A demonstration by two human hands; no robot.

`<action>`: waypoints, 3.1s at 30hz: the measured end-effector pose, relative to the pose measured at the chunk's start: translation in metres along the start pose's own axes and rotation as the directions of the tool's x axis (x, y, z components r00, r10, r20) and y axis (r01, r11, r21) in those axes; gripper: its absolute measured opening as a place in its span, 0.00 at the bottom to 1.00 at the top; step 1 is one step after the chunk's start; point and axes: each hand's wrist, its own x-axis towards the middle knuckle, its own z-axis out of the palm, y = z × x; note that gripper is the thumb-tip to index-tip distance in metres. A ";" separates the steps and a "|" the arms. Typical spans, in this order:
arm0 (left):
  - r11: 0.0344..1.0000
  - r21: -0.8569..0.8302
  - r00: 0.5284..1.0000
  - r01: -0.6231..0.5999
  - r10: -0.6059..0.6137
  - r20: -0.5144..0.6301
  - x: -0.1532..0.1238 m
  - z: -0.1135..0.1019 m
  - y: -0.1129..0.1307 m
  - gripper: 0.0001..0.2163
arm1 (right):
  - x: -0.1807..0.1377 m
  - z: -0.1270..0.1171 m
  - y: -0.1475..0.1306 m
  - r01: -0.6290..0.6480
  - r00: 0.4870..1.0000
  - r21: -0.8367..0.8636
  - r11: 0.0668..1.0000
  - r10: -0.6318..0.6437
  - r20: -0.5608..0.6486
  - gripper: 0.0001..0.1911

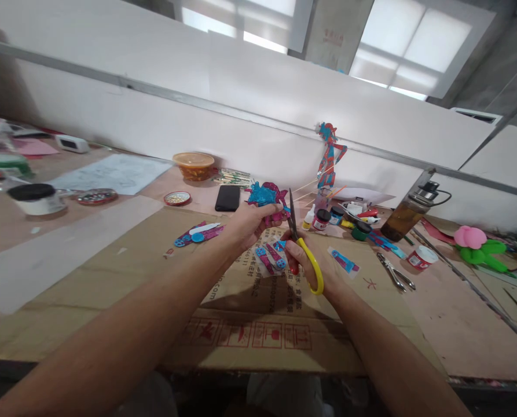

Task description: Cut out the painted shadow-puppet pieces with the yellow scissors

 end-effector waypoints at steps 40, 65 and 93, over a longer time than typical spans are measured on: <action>0.998 0.066 0.998 -0.019 0.016 0.057 0.006 -0.008 -0.003 0.10 | 0.000 -0.001 -0.013 -0.082 0.977 -0.109 0.991 0.101 0.187 0.20; 0.998 0.056 0.997 -0.041 0.037 0.074 0.000 -0.005 0.002 0.13 | 0.001 -0.001 -0.023 -0.090 0.975 -0.112 0.990 0.111 0.193 0.18; 0.996 0.070 0.997 -0.051 0.047 0.063 0.003 -0.006 0.001 0.14 | -0.001 0.003 -0.017 -0.171 0.972 -0.053 0.984 0.178 0.156 0.21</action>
